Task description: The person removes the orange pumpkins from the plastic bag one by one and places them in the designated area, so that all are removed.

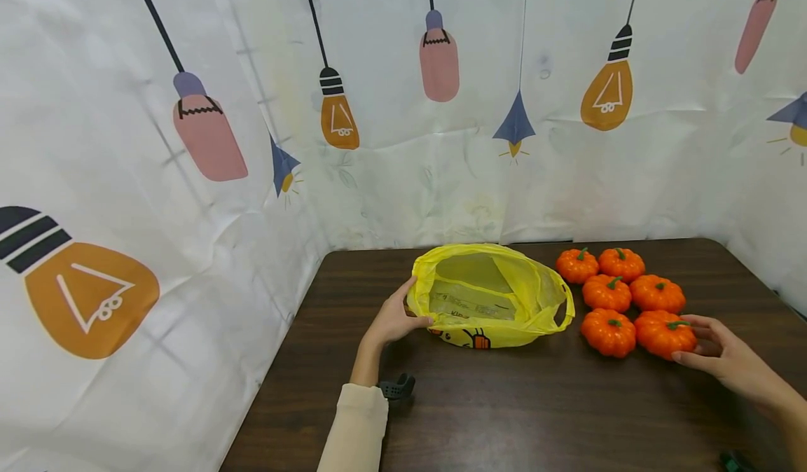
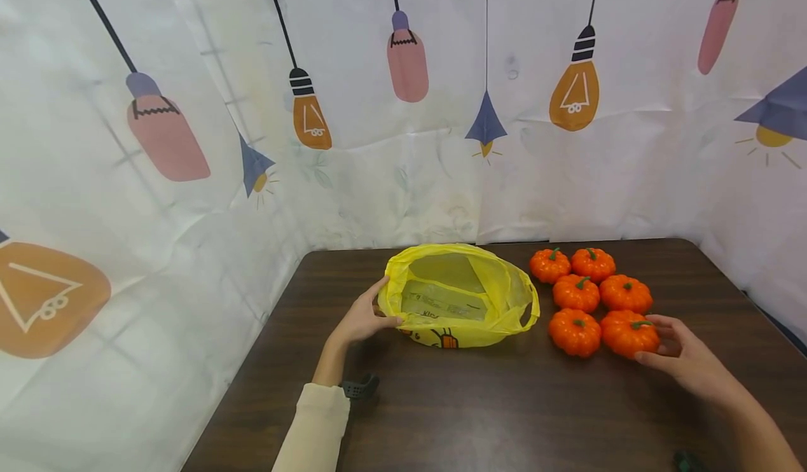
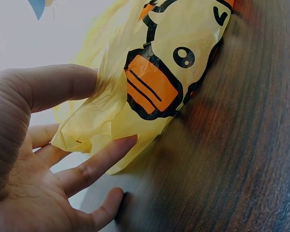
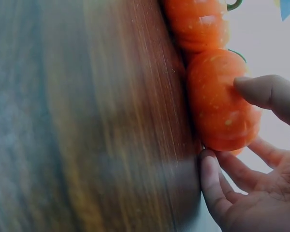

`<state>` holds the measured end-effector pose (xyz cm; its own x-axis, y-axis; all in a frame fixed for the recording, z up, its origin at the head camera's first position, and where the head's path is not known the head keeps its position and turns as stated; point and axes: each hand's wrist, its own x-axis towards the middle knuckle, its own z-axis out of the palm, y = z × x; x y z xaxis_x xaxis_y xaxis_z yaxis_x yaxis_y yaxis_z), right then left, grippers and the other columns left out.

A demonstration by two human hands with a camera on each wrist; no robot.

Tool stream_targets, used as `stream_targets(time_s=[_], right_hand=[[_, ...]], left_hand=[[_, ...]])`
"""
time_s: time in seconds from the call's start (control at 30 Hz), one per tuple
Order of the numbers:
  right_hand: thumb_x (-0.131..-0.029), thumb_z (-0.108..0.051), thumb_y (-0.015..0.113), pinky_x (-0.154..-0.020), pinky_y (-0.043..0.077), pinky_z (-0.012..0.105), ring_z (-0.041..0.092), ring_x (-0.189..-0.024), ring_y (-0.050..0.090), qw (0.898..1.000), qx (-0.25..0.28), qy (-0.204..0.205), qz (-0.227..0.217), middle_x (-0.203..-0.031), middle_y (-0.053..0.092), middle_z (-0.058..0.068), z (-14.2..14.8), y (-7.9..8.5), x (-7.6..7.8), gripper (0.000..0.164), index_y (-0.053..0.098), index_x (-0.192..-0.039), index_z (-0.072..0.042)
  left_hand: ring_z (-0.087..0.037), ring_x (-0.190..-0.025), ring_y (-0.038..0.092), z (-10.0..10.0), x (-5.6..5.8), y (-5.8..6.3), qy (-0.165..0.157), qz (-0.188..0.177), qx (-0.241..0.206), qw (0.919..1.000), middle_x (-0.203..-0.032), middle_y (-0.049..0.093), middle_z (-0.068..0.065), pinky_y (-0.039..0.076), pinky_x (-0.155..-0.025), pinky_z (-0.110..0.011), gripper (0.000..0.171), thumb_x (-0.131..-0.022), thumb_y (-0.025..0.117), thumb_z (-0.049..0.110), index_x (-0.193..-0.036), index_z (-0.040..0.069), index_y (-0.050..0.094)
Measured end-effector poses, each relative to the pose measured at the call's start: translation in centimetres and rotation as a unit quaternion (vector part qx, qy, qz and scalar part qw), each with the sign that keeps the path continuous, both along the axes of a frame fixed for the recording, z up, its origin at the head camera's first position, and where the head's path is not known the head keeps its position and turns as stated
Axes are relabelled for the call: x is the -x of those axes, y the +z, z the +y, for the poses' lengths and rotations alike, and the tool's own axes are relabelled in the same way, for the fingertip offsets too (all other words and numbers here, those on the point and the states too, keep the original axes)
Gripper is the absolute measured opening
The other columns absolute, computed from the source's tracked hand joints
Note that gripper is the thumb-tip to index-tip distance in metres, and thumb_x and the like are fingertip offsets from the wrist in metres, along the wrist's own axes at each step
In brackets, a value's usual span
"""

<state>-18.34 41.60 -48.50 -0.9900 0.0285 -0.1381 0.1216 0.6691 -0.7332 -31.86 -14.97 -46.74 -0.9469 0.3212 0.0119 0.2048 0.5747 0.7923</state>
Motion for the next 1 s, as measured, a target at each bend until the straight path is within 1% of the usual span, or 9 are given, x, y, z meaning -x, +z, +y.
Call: stream_targets(time_s=[0.03, 0.13, 0.23, 0.47, 0.6, 0.7, 0.83, 0.9, 1.0], right_hand=[[-0.102, -0.039, 0.063, -0.071, 0.048, 0.020, 0.007, -0.099, 0.053, 1.000, 0.000, 0.000, -0.002, -0.150, 0.027, 0.043, 0.01, 0.03, 0.03, 0.080, 0.021, -0.151, 0.007], [-0.102, -0.039, 0.062, -0.070, 0.048, 0.020, 0.025, -0.105, 0.057, 1.000, 0.000, 0.001, -0.005, -0.149, 0.027, 0.043, 0.06, 0.03, 0.09, 0.080, 0.020, -0.151, 0.008], [-0.102, -0.039, 0.062, -0.070, 0.047, 0.020, 0.041, -0.112, 0.054, 1.000, 0.001, 0.001, -0.007, -0.148, 0.027, 0.044, 0.15, -0.10, 0.13, 0.081, 0.019, -0.151, 0.009], [-0.103, -0.039, 0.062, -0.071, 0.046, 0.019, 0.056, -0.119, 0.046, 1.000, 0.018, 0.001, -0.012, -0.148, 0.025, 0.045, 0.38, -0.43, 0.12, 0.082, 0.017, -0.153, 0.008], [-0.103, -0.038, 0.061, -0.071, 0.046, 0.019, 0.060, -0.122, 0.042, 0.999, 0.030, 0.003, -0.012, -0.148, 0.023, 0.045, 0.48, -0.58, 0.12, 0.078, 0.018, -0.154, 0.002], [-0.103, -0.038, 0.061, -0.072, 0.047, 0.021, 0.059, -0.122, 0.043, 0.999, 0.030, 0.004, -0.014, -0.148, 0.024, 0.045, 0.48, -0.61, 0.18, 0.078, 0.017, -0.154, 0.003], [-0.103, -0.039, 0.060, -0.075, 0.048, 0.025, 0.059, -0.122, 0.044, 0.999, 0.030, 0.004, -0.022, -0.148, 0.024, 0.045, 0.46, -0.60, 0.24, 0.083, 0.014, -0.153, 0.008], [-0.103, -0.039, 0.060, -0.077, 0.050, 0.029, 0.059, -0.123, 0.043, 0.999, 0.032, 0.003, -0.024, -0.148, 0.024, 0.045, 0.48, -0.61, 0.23, 0.082, 0.014, -0.154, 0.007], [-0.104, -0.038, 0.060, -0.077, 0.050, 0.029, 0.056, -0.121, 0.047, 0.999, 0.033, 0.004, -0.023, -0.147, 0.026, 0.045, 0.53, -0.75, 0.15, 0.079, 0.016, -0.155, 0.003]], left_hand=[[-0.036, -0.129, 0.056, 0.01, 0.01, 0.00, -0.001, 0.001, 0.001, 1.0000, -0.168, 0.030, -0.014, 0.048, -0.102, -0.056, 0.101, -0.084, 0.084, 0.035, -0.165, 0.021, 0.024], [-0.036, -0.130, 0.055, 0.00, 0.08, -0.06, -0.001, 0.001, 0.001, 1.0000, -0.168, 0.029, -0.014, 0.048, -0.103, -0.056, 0.101, -0.084, 0.084, 0.035, -0.165, 0.021, 0.024], [-0.035, -0.135, 0.052, 0.01, 0.12, -0.11, 0.000, -0.001, 0.002, 1.0000, -0.168, 0.029, -0.013, 0.047, -0.105, -0.056, 0.101, -0.084, 0.084, 0.035, -0.165, 0.021, 0.024], [-0.030, -0.121, 0.058, 0.04, 0.21, -0.25, 0.001, -0.003, 0.008, 1.0000, -0.168, 0.030, -0.012, 0.049, -0.101, -0.052, 0.100, -0.085, 0.083, 0.037, -0.164, 0.022, 0.024], [-0.024, -0.100, 0.063, -0.01, 0.23, -0.15, 0.000, -0.006, 0.002, 1.0000, -0.167, 0.031, -0.012, 0.052, -0.095, -0.047, 0.100, -0.085, 0.083, 0.037, -0.165, 0.023, 0.024], [-0.019, -0.087, 0.064, -0.11, 0.16, -0.10, -0.006, -0.010, -0.006, 0.9999, -0.167, 0.032, -0.013, 0.054, -0.088, -0.043, 0.100, -0.086, 0.082, 0.037, -0.165, 0.023, 0.023], [-0.017, -0.089, 0.066, -0.15, 0.00, -0.08, -0.012, -0.018, -0.017, 0.9996, -0.166, 0.032, -0.013, 0.056, -0.084, -0.040, 0.099, -0.086, 0.082, 0.038, -0.165, 0.025, 0.024], [-0.019, -0.093, 0.067, -0.17, -0.01, -0.10, -0.013, -0.021, -0.026, 0.9994, -0.166, 0.031, -0.014, 0.057, -0.085, -0.041, 0.098, -0.086, 0.082, 0.039, -0.164, 0.025, 0.024], [-0.022, -0.098, 0.068, -0.27, 0.02, -0.21, -0.013, -0.024, -0.032, 0.9991, -0.168, 0.029, -0.012, 0.057, -0.088, -0.044, 0.097, -0.086, 0.081, 0.040, -0.164, 0.026, 0.026]])
